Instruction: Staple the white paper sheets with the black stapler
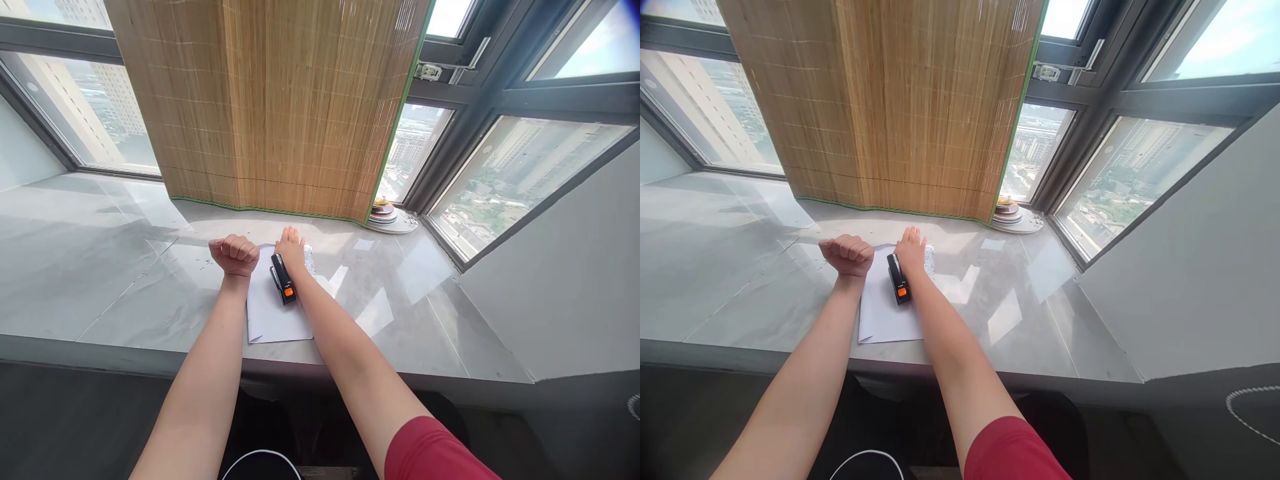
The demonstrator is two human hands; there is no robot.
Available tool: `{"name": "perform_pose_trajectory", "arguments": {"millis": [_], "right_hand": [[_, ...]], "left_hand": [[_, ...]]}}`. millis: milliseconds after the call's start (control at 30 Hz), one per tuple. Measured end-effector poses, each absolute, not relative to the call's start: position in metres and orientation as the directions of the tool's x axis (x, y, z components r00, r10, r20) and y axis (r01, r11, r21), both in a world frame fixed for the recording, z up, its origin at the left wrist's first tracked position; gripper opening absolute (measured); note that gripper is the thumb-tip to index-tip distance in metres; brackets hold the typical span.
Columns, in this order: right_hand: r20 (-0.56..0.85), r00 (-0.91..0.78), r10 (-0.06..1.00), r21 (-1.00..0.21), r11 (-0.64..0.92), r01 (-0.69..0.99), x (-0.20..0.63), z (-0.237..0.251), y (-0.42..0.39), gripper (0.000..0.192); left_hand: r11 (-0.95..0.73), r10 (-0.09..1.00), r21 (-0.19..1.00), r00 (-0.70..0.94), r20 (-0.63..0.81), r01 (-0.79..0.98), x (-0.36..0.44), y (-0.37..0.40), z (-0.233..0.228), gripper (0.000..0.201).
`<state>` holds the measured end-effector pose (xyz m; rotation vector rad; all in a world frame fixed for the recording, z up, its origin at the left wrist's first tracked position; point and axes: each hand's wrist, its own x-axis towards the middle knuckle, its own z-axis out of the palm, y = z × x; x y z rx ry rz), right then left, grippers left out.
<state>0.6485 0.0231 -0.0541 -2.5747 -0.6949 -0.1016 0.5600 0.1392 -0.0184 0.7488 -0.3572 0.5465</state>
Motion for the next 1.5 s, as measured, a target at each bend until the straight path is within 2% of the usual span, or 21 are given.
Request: {"name": "perform_pose_trajectory", "arguments": {"millis": [133,267,467,600,700,767,833,900,967,1033,1100,1200,1233,1333,1400,1433,1500], "right_hand": [[0.202,0.887,0.415,-0.363,-0.810,0.461,0.651,-0.056,0.009,0.064],[0.169,0.906,0.389,-0.329,-0.844,0.423,0.662,-0.055,-0.031,0.065],[0.133,0.957,0.257,-0.294,-0.912,0.285,0.694,-0.056,-0.115,0.063],[0.144,0.963,0.227,-0.303,-0.916,0.262,0.700,-0.061,-0.136,0.061],[0.160,0.958,0.236,-0.336,-0.900,0.278,0.695,-0.064,-0.131,0.058],[0.172,0.958,0.230,-0.384,-0.880,0.280,0.692,-0.062,-0.125,0.056],[0.185,0.961,0.206,-0.483,-0.832,0.271,0.692,-0.054,-0.124,0.054],[0.214,0.962,0.169,-0.624,-0.735,0.268,0.694,-0.042,-0.132,0.051],[0.277,0.951,0.134,-0.748,-0.592,0.301,0.696,-0.029,-0.151,0.046],[0.346,0.929,0.127,-0.801,-0.475,0.364,0.696,-0.020,-0.179,0.038],[0.350,0.919,0.182,-0.796,-0.459,0.394,0.693,-0.019,-0.209,0.028],[0.291,0.882,0.370,-0.734,-0.505,0.454,0.683,-0.026,-0.244,0.020],[0.276,0.850,0.449,-0.703,-0.508,0.497,0.679,-0.030,-0.252,0.024],[0.219,0.729,0.648,-0.613,-0.490,0.620,0.674,-0.036,-0.266,0.054],[0.190,0.683,0.705,-0.577,-0.483,0.659,0.675,-0.037,-0.269,0.063],[0.189,0.670,0.718,-0.566,-0.478,0.672,0.677,-0.037,-0.269,0.059],[0.213,0.660,0.721,-0.556,-0.466,0.688,0.680,-0.037,-0.268,0.039]], "left_hand": [[0.672,0.299,0.494,0.812,0.501,-0.552,0.568,0.145,-0.025,0.072],[0.609,0.244,0.603,0.845,0.476,-0.515,0.571,0.145,-0.030,0.071],[0.415,0.128,0.817,0.915,0.383,-0.400,0.574,0.136,-0.031,0.075],[0.327,0.072,0.895,0.953,0.295,-0.302,0.579,0.119,-0.024,0.069],[0.196,0.111,0.939,0.958,0.266,-0.283,0.585,0.099,-0.021,0.060],[0.019,0.164,0.959,0.947,0.276,-0.283,0.589,0.086,-0.023,0.057],[-0.224,0.152,0.934,0.937,0.315,-0.278,0.591,0.075,-0.028,0.056],[-0.452,0.052,0.841,0.933,0.357,-0.296,0.591,0.068,-0.033,0.052],[-0.599,-0.061,0.728,0.926,0.374,-0.333,0.591,0.065,-0.036,0.039],[-0.678,-0.129,0.646,0.921,0.367,-0.352,0.590,0.064,-0.038,0.025],[-0.723,-0.160,0.596,0.924,0.348,-0.350,0.590,0.063,-0.038,0.019],[-0.774,-0.202,0.535,0.932,0.300,-0.340,0.592,0.063,-0.040,0.032],[-0.791,-0.211,0.513,0.935,0.284,-0.334,0.592,0.063,-0.041,0.034],[-0.819,-0.213,0.481,0.944,0.251,-0.312,0.592,0.062,-0.043,0.032],[-0.812,-0.210,0.495,0.946,0.246,-0.309,0.591,0.061,-0.043,0.030],[-0.806,-0.212,0.503,0.946,0.246,-0.311,0.591,0.061,-0.042,0.028],[-0.799,-0.218,0.511,0.945,0.244,-0.316,0.592,0.060,-0.041,0.027]]}}
